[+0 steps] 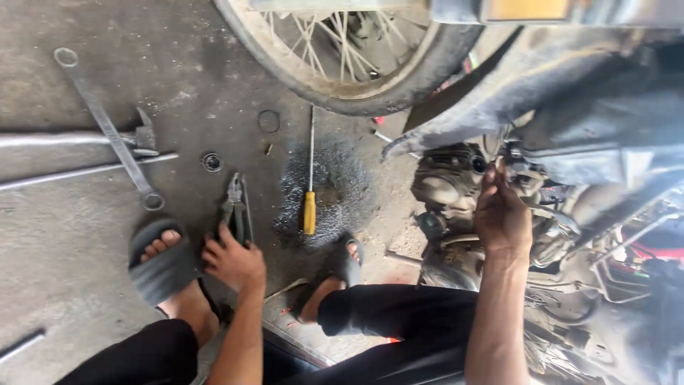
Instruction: Disassembling and inspecting components of a motorcycle engine using various hand tools like screwdrivers and wrenches.
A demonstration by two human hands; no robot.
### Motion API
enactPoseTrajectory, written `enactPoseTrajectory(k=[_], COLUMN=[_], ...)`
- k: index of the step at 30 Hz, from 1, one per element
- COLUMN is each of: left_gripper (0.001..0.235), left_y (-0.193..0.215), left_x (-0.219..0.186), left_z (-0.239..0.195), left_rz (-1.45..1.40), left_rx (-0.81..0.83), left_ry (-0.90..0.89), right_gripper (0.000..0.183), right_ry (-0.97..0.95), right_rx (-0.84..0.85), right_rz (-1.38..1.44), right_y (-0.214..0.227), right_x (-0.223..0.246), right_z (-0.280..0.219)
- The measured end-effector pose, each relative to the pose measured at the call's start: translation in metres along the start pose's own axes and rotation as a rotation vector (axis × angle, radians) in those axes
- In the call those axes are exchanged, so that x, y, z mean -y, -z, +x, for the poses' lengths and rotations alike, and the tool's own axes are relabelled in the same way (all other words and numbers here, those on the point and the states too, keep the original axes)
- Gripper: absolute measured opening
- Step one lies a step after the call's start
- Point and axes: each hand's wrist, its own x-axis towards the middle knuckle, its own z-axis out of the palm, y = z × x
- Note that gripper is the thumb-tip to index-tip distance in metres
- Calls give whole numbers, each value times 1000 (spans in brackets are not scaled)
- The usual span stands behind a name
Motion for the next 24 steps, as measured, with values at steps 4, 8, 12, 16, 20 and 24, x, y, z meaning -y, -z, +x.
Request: enactPoseTrajectory(k=[4, 8, 12, 16, 20, 24], left_gripper=[84, 96, 61, 29, 36, 55], left_y=[1, 0, 25, 53, 112, 168], left_x=[13, 18, -19, -75, -152, -208], left_z=[8, 16, -7, -45, -89, -110], left_rz=[42, -13, -442, -991, -1258, -1393], left_rx=[129, 75, 206, 324, 344, 1031], left_ry=[-96, -129, 168, -26, -550, -440], right_gripper=[30, 20, 24, 32, 46, 49], right_ry=[-96, -115, -175, -132, -132, -97], right_rx=[65, 51, 24, -142, -149, -190], right_rz=[-52, 58, 226, 333, 396, 417], right_y=[-4, -12, -27, -44, -51, -61], right_x=[15, 14, 17, 21, 24, 20], right_z=[-15, -33, -48, -50, -56, -63])
